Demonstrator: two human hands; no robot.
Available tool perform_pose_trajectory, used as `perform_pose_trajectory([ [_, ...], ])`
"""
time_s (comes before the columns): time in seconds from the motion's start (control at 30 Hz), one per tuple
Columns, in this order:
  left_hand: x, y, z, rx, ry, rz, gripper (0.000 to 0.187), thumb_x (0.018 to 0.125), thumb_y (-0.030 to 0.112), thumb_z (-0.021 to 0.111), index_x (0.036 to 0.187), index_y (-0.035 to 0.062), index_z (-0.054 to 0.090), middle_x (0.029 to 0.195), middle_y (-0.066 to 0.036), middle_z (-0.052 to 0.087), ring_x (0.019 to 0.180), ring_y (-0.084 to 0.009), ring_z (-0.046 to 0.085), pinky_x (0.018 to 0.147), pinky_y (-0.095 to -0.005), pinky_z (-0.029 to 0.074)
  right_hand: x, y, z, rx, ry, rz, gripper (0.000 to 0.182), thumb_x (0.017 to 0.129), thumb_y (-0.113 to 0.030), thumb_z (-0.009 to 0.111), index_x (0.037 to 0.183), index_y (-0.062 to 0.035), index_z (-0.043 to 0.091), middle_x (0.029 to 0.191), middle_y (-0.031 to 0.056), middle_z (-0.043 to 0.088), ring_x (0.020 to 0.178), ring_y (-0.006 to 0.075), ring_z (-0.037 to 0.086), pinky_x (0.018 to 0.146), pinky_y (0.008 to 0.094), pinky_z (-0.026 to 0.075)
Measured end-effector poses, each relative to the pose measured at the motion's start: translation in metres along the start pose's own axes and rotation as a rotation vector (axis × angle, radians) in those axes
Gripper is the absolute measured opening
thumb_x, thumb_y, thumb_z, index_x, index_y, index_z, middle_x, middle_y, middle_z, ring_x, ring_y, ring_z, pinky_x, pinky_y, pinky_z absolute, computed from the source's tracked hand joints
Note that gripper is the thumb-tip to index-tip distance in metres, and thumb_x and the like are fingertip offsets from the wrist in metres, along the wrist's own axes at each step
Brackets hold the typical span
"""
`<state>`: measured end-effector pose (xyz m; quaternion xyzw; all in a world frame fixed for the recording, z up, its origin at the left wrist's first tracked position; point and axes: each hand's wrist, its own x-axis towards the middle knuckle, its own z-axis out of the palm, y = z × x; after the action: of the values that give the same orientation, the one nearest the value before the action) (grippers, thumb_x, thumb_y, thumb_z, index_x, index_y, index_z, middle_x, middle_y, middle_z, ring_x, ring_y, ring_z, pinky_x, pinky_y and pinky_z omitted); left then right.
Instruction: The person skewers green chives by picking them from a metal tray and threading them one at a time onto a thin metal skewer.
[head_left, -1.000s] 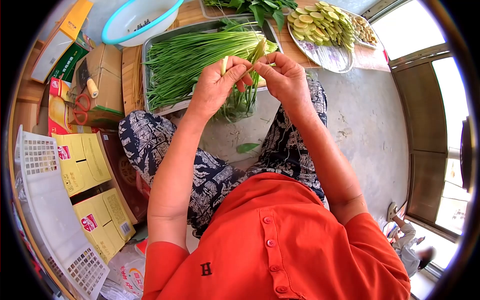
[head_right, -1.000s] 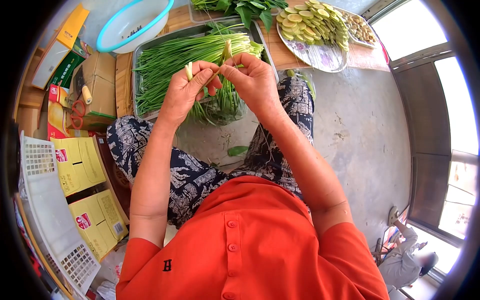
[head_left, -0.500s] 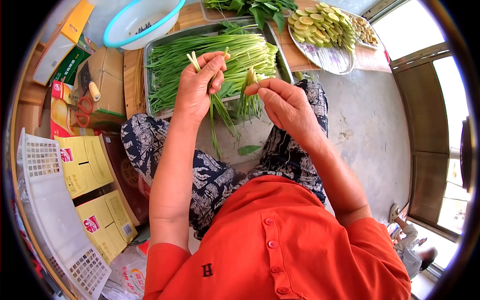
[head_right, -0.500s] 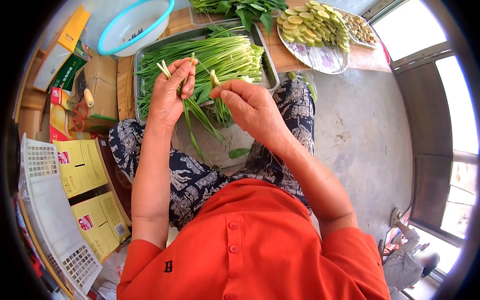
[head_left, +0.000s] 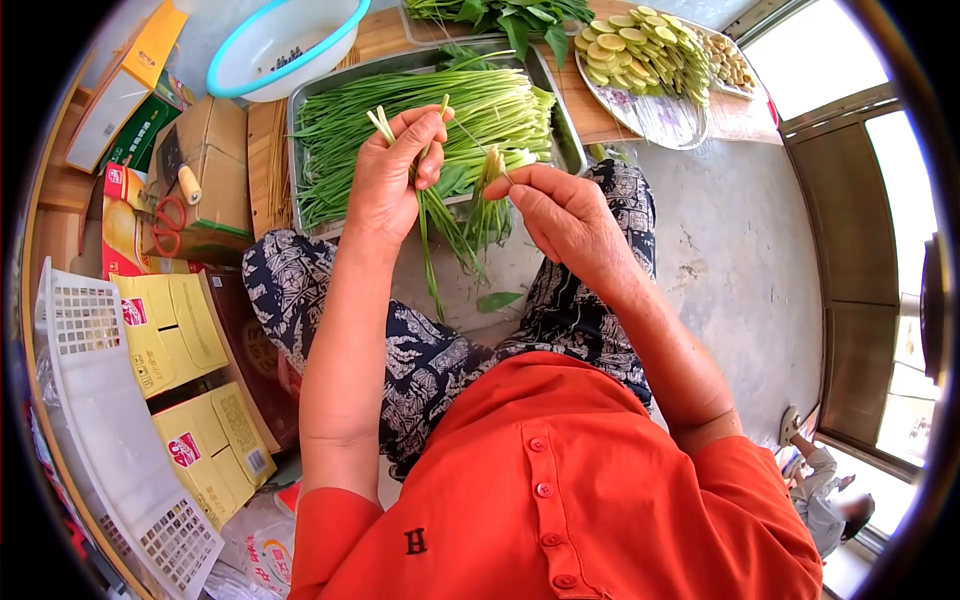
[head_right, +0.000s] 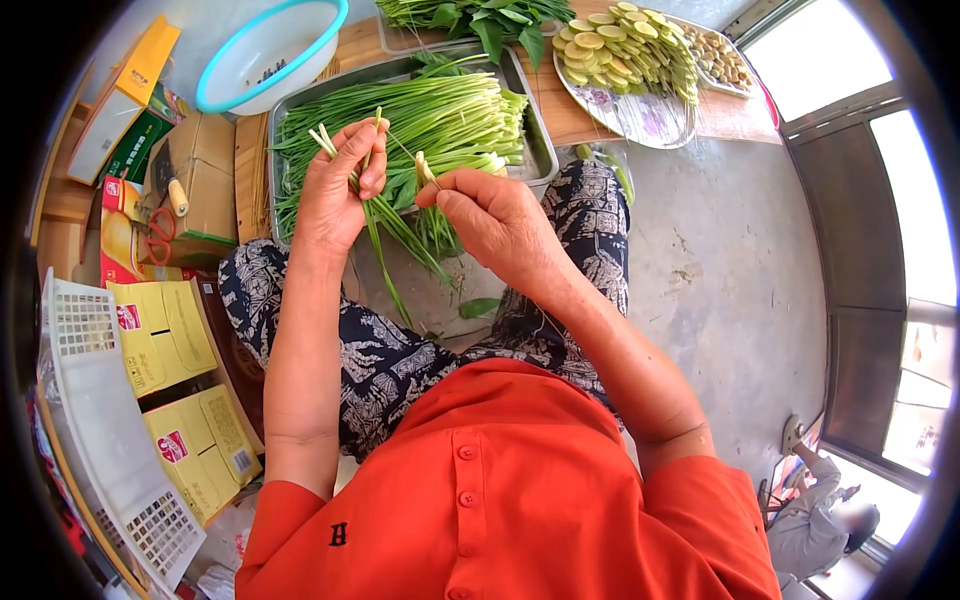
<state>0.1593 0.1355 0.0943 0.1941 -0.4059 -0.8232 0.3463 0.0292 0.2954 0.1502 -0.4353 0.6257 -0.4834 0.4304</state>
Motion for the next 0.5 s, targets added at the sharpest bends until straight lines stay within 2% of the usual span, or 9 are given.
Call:
perform_pose_trajectory([
  [0.27,-0.0001,0.0009,-0.0003,0.000,0.002,0.003,0.024,0.090,0.018,0.063,0.105,-0.0010,0.064,0.079,0.000,0.057,0.054,-0.0048,0.043,0.046,-0.0194,0.031,-0.0001,-0.0003,0.0012,-0.024,0.005,-0.027,0.022,0.095,-0.013,0.049,0.100,-0.0011,0.066,0.059,-0.0066,0.043,0.053,0.0018,0.037,0.047,0.0202,0.031],
  [0.5,0.0001,0.0018,-0.0011,0.022,-0.002,0.011,0.023,0.089,0.017,0.065,0.104,-0.0006,0.064,0.077,0.001,0.055,0.054,-0.0049,0.042,0.046,-0.0193,0.030,-0.0009,-0.0029,0.0004,0.005,-0.015,0.028,0.022,0.095,-0.014,0.049,0.100,-0.0014,0.066,0.058,-0.0074,0.041,0.053,0.0014,0.036,0.046,0.0197,0.029],
])
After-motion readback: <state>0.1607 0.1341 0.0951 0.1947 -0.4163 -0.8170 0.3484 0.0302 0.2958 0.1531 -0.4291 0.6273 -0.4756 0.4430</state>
